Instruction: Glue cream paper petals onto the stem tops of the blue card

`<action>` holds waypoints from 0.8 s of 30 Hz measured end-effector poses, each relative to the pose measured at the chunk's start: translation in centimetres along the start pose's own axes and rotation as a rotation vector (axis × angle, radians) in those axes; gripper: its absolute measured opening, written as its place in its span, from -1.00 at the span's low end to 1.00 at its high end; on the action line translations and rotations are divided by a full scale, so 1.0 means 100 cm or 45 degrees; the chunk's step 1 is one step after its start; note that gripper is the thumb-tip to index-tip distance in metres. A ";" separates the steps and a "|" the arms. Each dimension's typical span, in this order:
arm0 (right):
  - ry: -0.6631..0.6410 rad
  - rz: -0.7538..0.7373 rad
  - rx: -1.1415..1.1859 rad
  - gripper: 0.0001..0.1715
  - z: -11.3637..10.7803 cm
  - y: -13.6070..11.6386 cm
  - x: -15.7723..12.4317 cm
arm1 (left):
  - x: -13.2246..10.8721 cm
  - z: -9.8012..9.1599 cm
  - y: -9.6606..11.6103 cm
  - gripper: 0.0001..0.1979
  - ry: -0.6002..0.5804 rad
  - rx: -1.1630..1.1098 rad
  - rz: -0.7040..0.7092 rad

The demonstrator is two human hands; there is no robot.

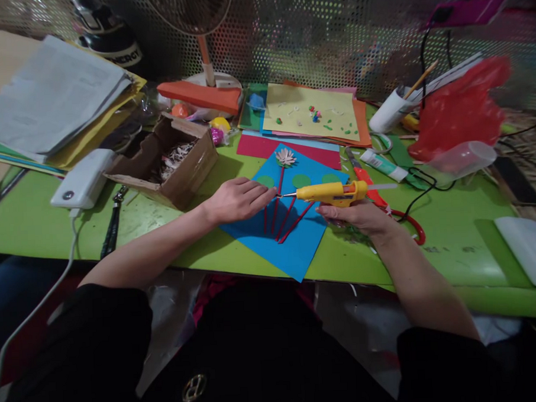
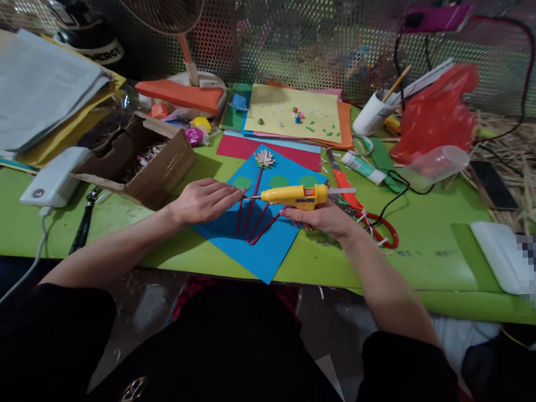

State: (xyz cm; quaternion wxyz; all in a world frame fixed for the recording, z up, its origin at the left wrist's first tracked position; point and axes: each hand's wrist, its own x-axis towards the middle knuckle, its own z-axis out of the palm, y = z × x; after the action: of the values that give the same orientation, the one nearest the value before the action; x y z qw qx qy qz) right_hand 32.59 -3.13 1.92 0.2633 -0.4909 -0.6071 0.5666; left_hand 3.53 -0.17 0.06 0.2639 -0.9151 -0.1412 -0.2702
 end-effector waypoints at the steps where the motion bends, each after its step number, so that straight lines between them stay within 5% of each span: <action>1: 0.001 -0.002 -0.005 -0.57 0.000 0.000 0.000 | 0.000 0.000 0.000 -0.80 0.005 0.004 0.002; 24: 0.034 0.017 0.008 -0.58 0.003 0.000 -0.001 | -0.001 0.001 0.001 -0.79 0.005 -0.008 0.011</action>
State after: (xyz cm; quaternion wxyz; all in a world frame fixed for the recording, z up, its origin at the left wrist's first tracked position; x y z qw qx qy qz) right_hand 32.38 -3.30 1.86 0.2692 -0.5017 -0.5986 0.5634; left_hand 3.55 -0.25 -0.10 0.2624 -0.9161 -0.1357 -0.2711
